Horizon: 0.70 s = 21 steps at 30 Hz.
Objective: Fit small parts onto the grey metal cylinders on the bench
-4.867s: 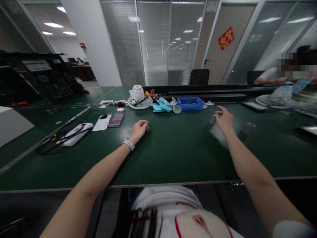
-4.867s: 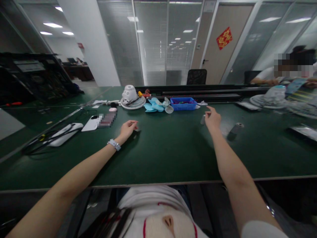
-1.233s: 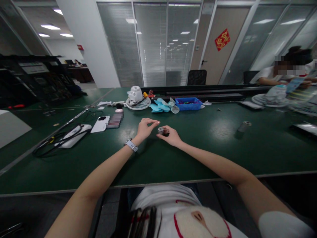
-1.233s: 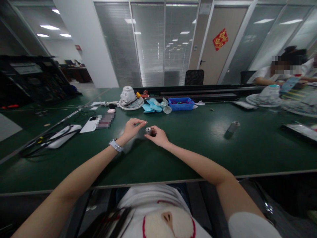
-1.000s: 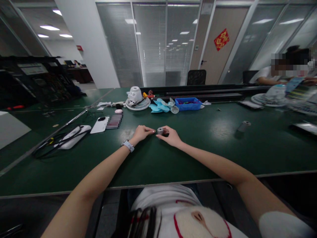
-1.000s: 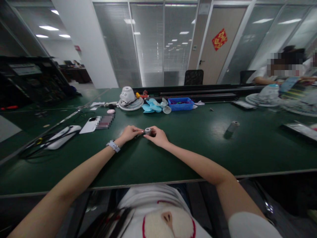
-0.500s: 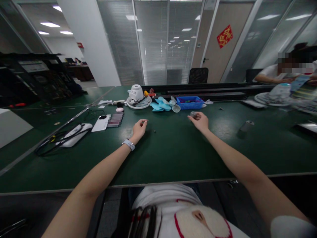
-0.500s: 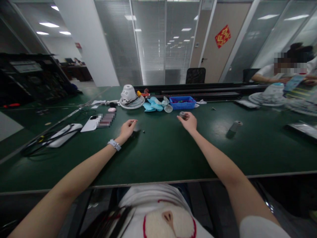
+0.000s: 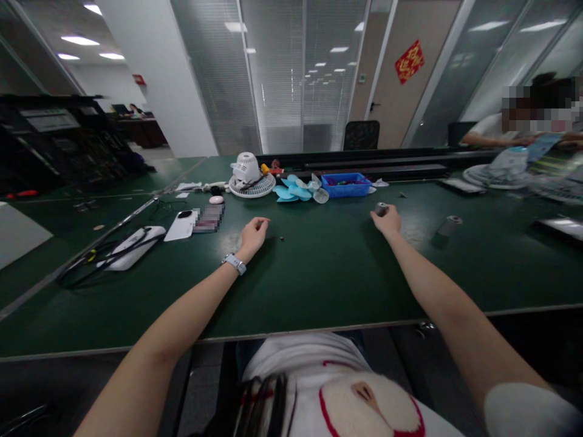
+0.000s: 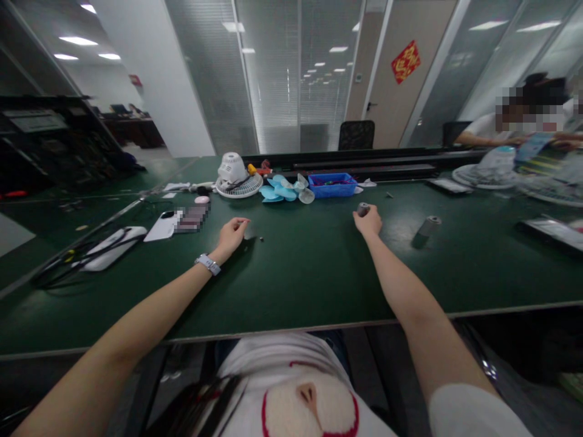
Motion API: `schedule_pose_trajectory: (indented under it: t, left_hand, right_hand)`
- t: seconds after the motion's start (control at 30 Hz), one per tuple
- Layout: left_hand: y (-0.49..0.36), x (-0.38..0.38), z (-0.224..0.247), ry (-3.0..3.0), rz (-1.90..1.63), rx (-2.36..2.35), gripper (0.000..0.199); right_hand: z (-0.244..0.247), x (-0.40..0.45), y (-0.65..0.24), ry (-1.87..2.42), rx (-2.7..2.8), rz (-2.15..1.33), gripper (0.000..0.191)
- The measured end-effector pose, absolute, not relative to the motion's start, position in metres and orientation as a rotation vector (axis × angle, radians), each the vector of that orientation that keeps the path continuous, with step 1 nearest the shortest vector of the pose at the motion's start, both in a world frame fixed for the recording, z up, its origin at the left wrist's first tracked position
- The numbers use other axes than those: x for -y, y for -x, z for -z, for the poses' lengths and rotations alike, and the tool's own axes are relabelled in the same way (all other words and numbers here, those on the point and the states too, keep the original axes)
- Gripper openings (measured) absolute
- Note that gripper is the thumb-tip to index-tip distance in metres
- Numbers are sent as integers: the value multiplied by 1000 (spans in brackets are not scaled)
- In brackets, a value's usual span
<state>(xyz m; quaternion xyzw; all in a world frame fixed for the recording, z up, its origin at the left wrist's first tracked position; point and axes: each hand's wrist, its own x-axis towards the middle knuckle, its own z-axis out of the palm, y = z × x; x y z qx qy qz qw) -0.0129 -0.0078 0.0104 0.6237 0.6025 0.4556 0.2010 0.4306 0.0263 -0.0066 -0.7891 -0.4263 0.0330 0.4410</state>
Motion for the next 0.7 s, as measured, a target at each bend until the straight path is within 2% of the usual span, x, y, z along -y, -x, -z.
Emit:
schedule_pose_trajectory:
  t: [0.13,0.2,0.3,0.43,0.53,0.7]
  left_hand:
    - [13,8,-10,-1724,-1285,-1674,29]
    - [13,7,-9,-1723,-1292,-1665,29]
    - [12,8,-10,-1734,-1293,-1659,29]
    - [11,11,-12,-1716,-1298,-1668,28]
    - [10,13,-14,-1701,-1306,-1668,27]
    - [9,13,-13,-1696,-1315,-1669,26]
  right_hand:
    - [-6,-14,-412,1926,1033,136,74]
    - [-17,-3,-389,1815,1163,324,78]
    - [-30,18,-332,1524,1667,299,60]
    - [-30,45,-246,1046,2289,-92,44]
    - [-21,53,-202,859,2429,-254,37]
    - [-12,44,-176,920,2420,-265,36]
